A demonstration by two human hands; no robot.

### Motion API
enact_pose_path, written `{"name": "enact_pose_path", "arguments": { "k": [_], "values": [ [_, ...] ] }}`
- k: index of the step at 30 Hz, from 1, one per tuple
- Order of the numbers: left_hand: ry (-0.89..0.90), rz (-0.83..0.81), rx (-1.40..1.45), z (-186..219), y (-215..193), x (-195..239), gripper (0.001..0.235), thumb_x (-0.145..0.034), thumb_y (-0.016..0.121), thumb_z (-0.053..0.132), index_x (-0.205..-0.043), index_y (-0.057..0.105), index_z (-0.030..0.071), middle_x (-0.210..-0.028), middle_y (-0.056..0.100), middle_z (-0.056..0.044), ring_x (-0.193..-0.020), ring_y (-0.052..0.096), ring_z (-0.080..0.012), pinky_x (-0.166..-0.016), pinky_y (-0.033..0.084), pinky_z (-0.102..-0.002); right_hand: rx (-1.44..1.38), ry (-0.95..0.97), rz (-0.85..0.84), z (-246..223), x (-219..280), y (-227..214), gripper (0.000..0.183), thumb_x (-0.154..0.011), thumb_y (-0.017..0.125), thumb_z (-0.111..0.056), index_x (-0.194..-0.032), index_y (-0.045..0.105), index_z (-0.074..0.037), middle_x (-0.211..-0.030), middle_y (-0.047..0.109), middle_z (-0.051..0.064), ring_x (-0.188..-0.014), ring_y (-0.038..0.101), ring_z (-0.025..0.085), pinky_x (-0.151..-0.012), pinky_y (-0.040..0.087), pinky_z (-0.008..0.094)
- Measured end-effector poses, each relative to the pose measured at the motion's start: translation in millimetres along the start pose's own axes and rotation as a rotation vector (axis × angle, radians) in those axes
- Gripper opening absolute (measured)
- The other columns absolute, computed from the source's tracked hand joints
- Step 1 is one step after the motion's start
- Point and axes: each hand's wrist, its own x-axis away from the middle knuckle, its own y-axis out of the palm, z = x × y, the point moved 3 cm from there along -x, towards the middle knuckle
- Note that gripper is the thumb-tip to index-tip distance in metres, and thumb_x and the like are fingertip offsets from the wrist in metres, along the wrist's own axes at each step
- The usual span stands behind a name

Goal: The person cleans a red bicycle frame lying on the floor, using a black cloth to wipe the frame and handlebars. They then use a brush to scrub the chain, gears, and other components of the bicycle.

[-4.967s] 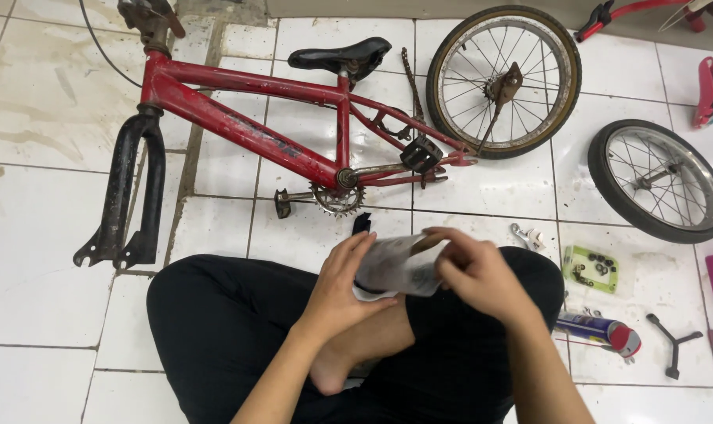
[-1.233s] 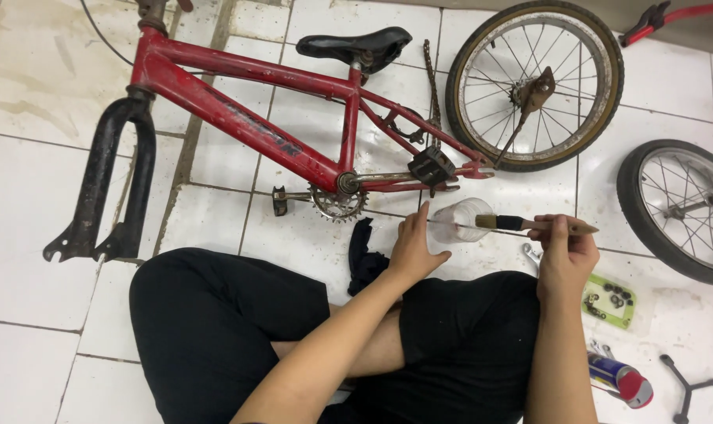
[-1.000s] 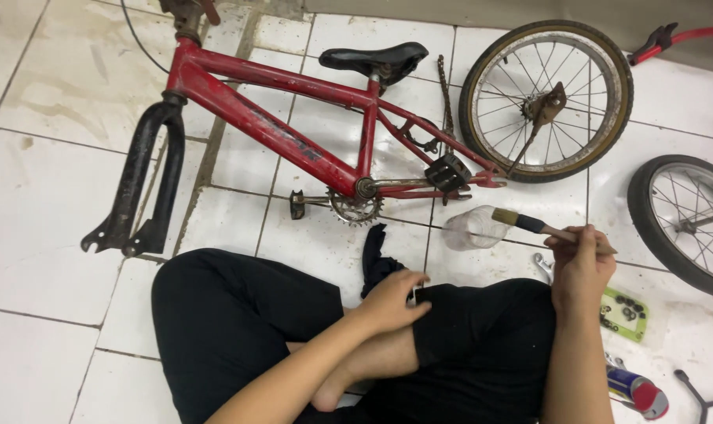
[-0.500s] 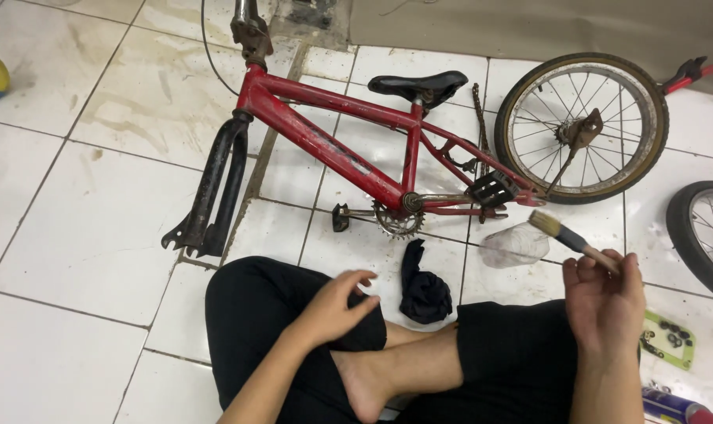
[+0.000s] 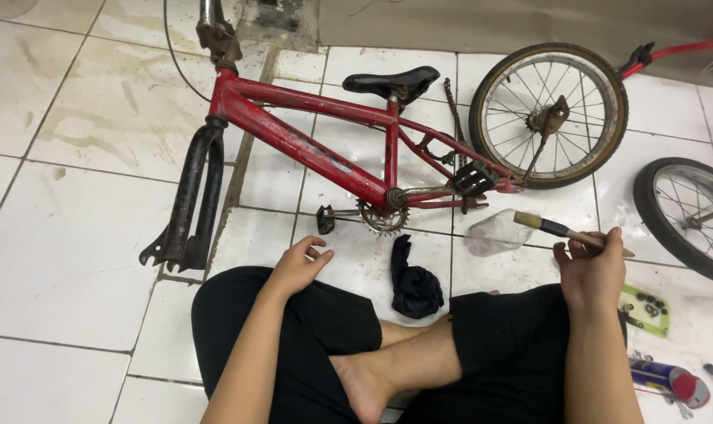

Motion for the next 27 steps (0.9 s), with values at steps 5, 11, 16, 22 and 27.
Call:
{"name": "enact_pose_path", "arguments": {
  "k": [5, 11, 16, 22, 27],
  "values": [
    [-0.050, 0.010, -0.001, 0.9, -3.4, -3.0, 0.042, -0.090, 0.064, 0.049, -0.122, 0.067, 0.022, -0.100, 0.069, -0.004, -0.095, 0.067, -0.0199, -0.086, 0.049, -0.030, -0.071, 0.044, -0.158, -0.5, 21.4, 13.6, 0.039, -0.116, 0.048, -0.043, -0.085, 0.056, -0.022, -0.078, 0.060, 0.000, -0.066, 0.051, 0.008, -0.088, 0.052, 0.037],
    [-0.157, -0.064, -0.181, 2.5, -0.2, -9.6, 0.055, -0.087, 0.060, 0.059, -0.127, 0.061, 0.022, -0.104, 0.070, -0.003, -0.095, 0.068, -0.0214, -0.085, 0.049, -0.034, 0.101, 0.026, -0.386, -4.5, 70.9, 67.9, 0.038, -0.120, 0.040, -0.040, -0.104, 0.061, -0.013, -0.098, 0.068, 0.012, -0.086, 0.065, 0.016, -0.097, 0.054, 0.036],
    [-0.066, -0.066, -0.257, -3.4, 3.1, -16.7, 0.062, -0.088, 0.065, 0.056, -0.130, 0.067, 0.010, -0.110, 0.076, -0.022, -0.112, 0.072, -0.0387, -0.091, 0.056, -0.047, 0.215, -0.214, -0.616, 0.5, 128.2, 157.0, 0.028, -0.113, 0.053, -0.021, -0.116, 0.063, 0.005, -0.103, 0.067, 0.023, -0.092, 0.074, 0.032, -0.091, 0.063, 0.041],
    [-0.054, -0.054, -0.361, 0.0, 2.2, -8.5, 0.058, -0.089, 0.065, 0.053, -0.125, 0.068, 0.008, -0.115, 0.074, -0.026, -0.115, 0.070, -0.0423, -0.094, 0.054, -0.051, 0.312, -0.373, -0.842, 21.7, 160.1, 252.1, 0.013, -0.098, 0.069, -0.002, -0.108, 0.069, 0.007, -0.095, 0.072, 0.026, -0.087, 0.076, 0.035, -0.082, 0.065, 0.046],
    [-0.027, -0.110, -0.361, -7.0, 6.8, -20.1, 0.061, -0.090, 0.061, 0.056, -0.128, 0.066, 0.008, -0.119, 0.072, -0.027, -0.120, 0.067, -0.0438, -0.096, 0.053, -0.053, 0.286, -0.426, -0.996, 45.6, 173.6, 315.2, 0.012, -0.100, 0.069, -0.004, -0.106, 0.071, 0.006, -0.093, 0.074, 0.022, -0.083, 0.076, 0.028, -0.079, 0.066, 0.042]
  ]
}}
